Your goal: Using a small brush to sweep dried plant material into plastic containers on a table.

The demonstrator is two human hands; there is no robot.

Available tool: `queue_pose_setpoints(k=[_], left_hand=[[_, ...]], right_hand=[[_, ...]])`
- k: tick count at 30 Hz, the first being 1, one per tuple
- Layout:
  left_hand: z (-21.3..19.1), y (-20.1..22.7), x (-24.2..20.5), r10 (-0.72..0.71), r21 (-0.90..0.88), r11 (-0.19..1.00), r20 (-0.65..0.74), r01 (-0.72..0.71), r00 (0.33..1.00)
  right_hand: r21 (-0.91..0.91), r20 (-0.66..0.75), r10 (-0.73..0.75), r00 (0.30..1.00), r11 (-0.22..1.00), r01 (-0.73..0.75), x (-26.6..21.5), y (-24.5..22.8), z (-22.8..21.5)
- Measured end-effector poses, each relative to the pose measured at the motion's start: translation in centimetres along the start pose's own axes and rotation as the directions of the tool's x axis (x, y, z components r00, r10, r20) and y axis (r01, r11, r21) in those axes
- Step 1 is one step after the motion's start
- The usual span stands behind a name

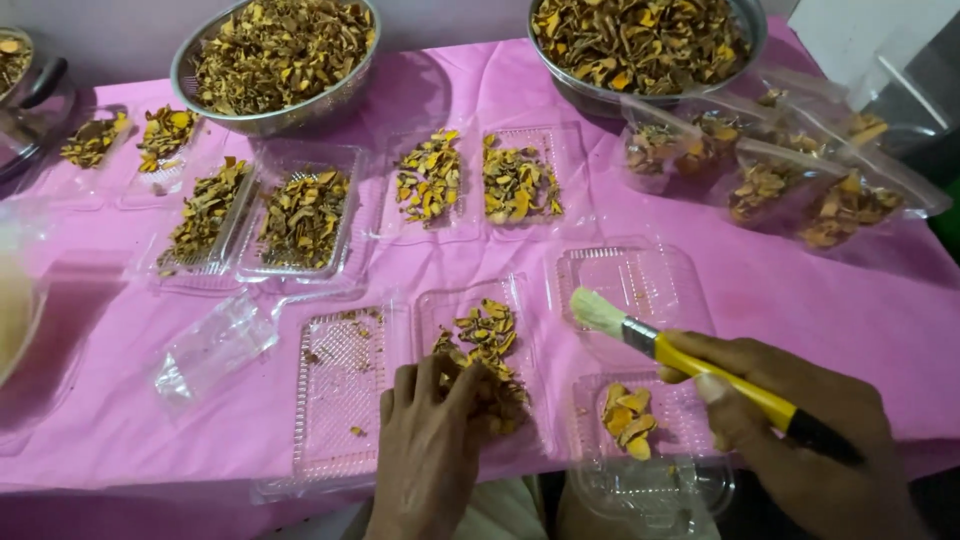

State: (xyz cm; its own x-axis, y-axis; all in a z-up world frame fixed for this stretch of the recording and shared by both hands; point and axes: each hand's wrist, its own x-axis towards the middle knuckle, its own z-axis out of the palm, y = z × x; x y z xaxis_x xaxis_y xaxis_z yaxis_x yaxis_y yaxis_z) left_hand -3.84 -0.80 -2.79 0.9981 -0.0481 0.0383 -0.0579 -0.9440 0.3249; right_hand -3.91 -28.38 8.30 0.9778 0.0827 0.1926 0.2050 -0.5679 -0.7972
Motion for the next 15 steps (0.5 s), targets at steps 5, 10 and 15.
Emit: queue_pose_setpoints(k=[5,10,15], left_hand=[[-0.2,-0.1,0.5,0.124,-0.054,0.988,-0.251,-0.142,0.96],[-1.7,0.3,2.0,0.016,-0.294,0.946,-0.385,-0.139,0.923],[-2.8,0.1,1.9,-0.076,-0.459,0.886,-0.289,-0.068,0.954]], right_hand=[[0.098,0.085,-0.107,0.991,0.99,0.099,-0.2,0.8,0.9],[0.193,0.122,-0.069,0.99,0.98,0.044,0.0,0.1,1.6],[0.237,0.198,-0.166,0.966,0.965,0.117,0.4,0.8,2.5]])
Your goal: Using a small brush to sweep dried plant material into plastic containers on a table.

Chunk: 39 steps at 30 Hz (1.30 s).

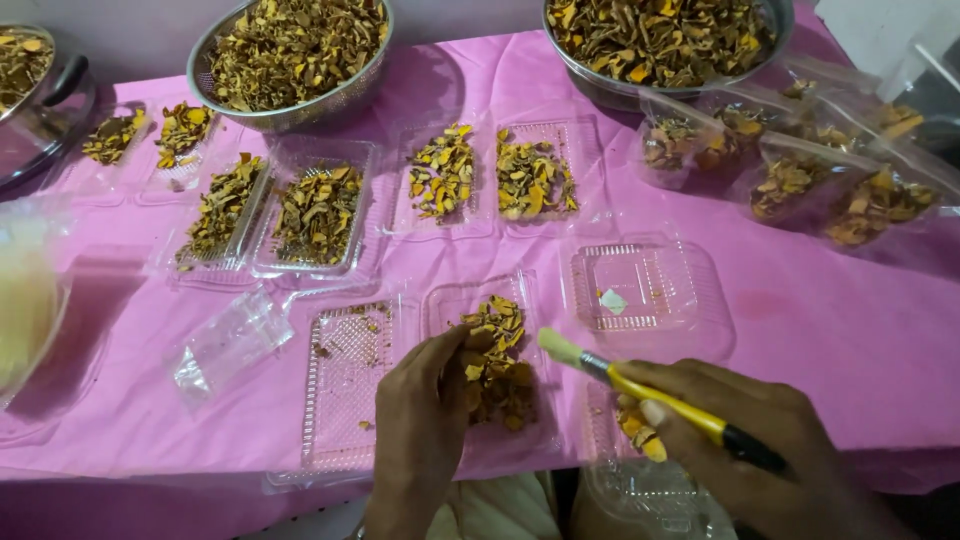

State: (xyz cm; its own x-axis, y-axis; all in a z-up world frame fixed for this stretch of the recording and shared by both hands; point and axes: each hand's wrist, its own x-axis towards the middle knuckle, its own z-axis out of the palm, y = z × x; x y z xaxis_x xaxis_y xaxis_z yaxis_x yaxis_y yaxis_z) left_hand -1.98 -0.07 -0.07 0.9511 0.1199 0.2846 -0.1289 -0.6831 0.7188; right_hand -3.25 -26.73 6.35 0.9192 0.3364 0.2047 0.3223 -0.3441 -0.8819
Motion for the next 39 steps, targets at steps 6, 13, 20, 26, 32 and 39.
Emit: queue_pose_setpoints(k=[6,13,20,26,32,39], left_hand=[[-0.8,-0.3,-0.5,-0.188,-0.097,0.975,0.102,0.198,0.977],[-2.0,1.2,-0.3,-0.486,-0.329,0.776,0.231,0.537,0.843],[-2.6,0.5,-0.6,-0.412,-0.657,0.623,0.185,0.424,0.892],[-2.3,0.5,-1.2,-0.147,-0.595,0.792,0.032,0.137,0.989],[1.8,4.3,-1.1,0.108,-0.455,0.879,-0.098,-0.141,0.989],[4.1,10.1,-0.5,-0.142,-0.458,0.843,0.318,0.283,0.937]], right_hand=[[-0.018,0.204,-0.13,0.97,0.991,0.136,1.0,1.0,1.0],[0.022,0.248,-0.393,0.885,0.916,0.401,2.6,-0.1,2.6],[0.051,0.17,-0.398,0.902,0.917,0.395,3.1,-0.2,3.4],[0.107,0.121,-0.257,0.959,0.964,0.245,3.0,0.1,2.6],[0.093,-0.082,0.038,0.996,0.995,-0.03,1.8,-0.7,-1.1],[-0.192,-0.353,0.18,0.918,0.946,-0.259,-0.6,-2.3,-3.3]])
